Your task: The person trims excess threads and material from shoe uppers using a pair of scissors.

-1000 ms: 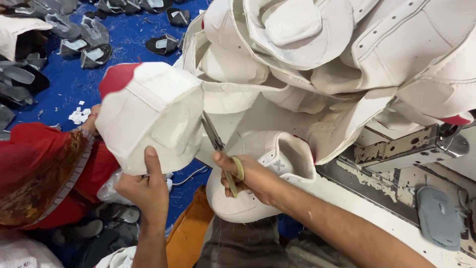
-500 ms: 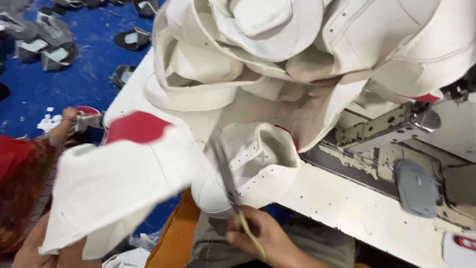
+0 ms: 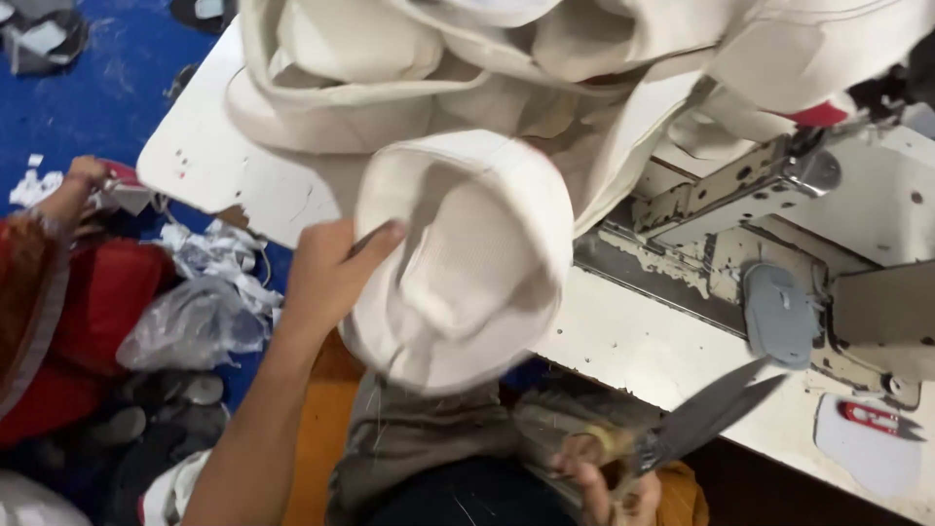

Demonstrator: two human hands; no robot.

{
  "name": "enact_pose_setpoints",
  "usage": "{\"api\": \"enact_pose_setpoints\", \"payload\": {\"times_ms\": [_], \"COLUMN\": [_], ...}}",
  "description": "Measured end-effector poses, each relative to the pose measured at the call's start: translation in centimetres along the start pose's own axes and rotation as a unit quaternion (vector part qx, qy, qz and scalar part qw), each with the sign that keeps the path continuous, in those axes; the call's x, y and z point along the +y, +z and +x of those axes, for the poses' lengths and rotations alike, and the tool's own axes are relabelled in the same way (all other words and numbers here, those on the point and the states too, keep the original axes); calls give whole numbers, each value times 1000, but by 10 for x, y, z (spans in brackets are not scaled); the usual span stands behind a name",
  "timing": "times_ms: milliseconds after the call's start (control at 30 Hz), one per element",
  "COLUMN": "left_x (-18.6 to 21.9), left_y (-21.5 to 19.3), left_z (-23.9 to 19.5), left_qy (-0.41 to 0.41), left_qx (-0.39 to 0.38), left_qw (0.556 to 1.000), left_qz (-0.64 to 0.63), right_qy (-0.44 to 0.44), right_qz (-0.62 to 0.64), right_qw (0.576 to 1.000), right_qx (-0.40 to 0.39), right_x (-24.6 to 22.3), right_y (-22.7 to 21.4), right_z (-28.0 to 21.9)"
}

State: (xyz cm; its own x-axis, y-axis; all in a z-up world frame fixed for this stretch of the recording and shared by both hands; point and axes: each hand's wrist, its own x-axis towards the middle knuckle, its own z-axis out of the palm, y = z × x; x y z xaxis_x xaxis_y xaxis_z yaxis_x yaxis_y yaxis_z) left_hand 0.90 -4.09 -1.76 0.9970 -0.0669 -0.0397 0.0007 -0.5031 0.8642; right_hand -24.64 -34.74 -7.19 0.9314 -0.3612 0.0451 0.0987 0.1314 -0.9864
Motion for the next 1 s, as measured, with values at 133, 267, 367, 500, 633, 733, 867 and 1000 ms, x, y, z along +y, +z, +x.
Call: {"api": "enact_pose_setpoints", "payload": {"times_ms": [133, 267, 367, 500, 633, 733, 867, 1000], "left_x": [12, 14, 11, 23, 35, 28, 18, 23], "left_y": [10, 12, 18, 31, 39, 48, 50, 45], "left_z": [12, -5, -42, -90, -81, -71, -59, -58], "left_qy": [89, 104, 194, 284, 275, 253, 242, 213], "left_qx": [72, 159, 265, 213, 130, 146, 163, 169], "left_qw": [990, 972, 929, 933, 952, 955, 956, 962], "left_qz": [78, 139, 168, 67, 25, 46, 22, 13], "right_qy": [-59, 235, 345, 330, 317, 326, 402, 469], "right_qz": [-127, -190, -117, -47, 60, 134, 130, 159], "right_qw": [975, 924, 908, 916, 909, 882, 849, 805], "right_qx": [-171, -235, -207, -223, -264, -314, -318, -327], "right_x": [3, -17, -13, -7, -4, -20, -25, -29], "right_y": [20, 64, 68, 50, 29, 24, 18, 23], "right_z": [27, 53, 54, 46, 47, 50, 44, 48]}}
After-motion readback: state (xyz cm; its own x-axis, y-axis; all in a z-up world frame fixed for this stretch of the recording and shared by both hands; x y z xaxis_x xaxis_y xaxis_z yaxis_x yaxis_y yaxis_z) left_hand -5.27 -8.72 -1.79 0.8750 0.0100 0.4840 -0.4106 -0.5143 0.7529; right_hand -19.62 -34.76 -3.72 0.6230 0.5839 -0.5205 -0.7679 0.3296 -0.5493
